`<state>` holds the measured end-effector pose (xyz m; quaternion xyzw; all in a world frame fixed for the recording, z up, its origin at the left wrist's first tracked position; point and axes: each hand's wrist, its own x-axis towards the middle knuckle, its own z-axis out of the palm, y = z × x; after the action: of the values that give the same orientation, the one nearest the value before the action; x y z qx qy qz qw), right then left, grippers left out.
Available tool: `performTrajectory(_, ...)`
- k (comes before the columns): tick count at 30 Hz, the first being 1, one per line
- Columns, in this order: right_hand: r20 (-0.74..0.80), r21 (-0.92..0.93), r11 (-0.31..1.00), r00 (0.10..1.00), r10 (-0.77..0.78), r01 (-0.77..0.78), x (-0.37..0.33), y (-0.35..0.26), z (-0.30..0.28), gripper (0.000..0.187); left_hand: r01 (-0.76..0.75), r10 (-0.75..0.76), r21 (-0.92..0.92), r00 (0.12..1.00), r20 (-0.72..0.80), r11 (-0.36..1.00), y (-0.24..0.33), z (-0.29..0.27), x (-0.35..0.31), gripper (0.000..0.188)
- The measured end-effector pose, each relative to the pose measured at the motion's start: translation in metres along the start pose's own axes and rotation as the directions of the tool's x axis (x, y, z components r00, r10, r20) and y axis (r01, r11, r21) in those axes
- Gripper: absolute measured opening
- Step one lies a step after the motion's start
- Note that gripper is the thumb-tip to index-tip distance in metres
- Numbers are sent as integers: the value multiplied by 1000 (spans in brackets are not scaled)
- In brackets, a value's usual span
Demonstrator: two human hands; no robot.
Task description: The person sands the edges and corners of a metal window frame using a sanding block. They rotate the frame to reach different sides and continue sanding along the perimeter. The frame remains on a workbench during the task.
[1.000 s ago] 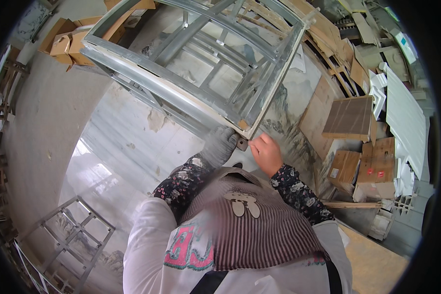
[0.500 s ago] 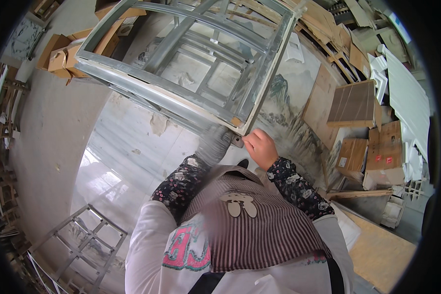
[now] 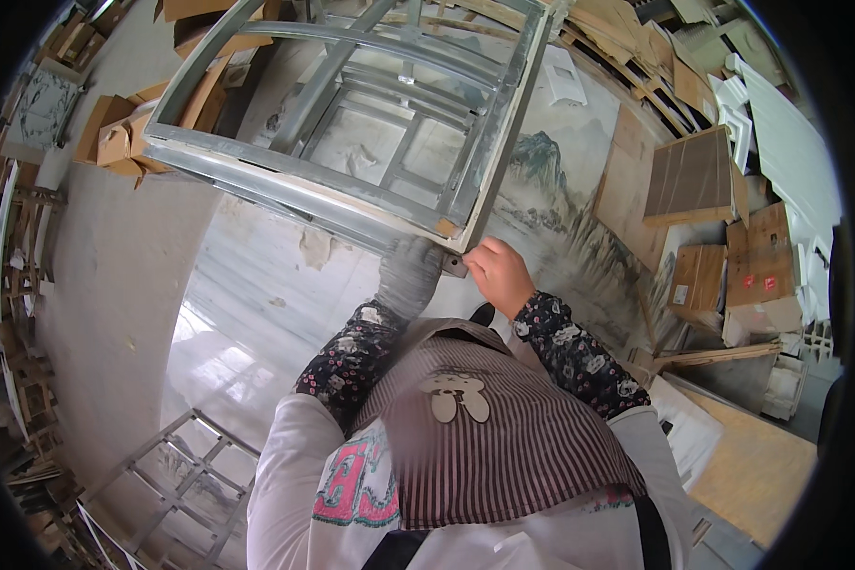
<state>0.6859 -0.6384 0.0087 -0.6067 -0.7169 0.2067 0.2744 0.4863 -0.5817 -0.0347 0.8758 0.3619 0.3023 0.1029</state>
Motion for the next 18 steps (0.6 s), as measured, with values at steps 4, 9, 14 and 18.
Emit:
performTrajectory(4,45,135,986,995,93,-98,2,8,1,7,10,-10,35,1000,7,999,0,1,0,20)
performTrajectory(9,-3,40,997,997,72,-72,-7,9,10,9,13,-15,48,999,30,999,-1,1,-3,14)
performTrajectory(14,-62,43,995,994,94,-92,-12,11,16,9,40,-41,70,999,18,997,-3,5,-1,11)
performTrajectory(18,-44,56,998,998,45,-43,-13,13,16,8,-23,22,19,999,45,1000,-5,1,1,23)
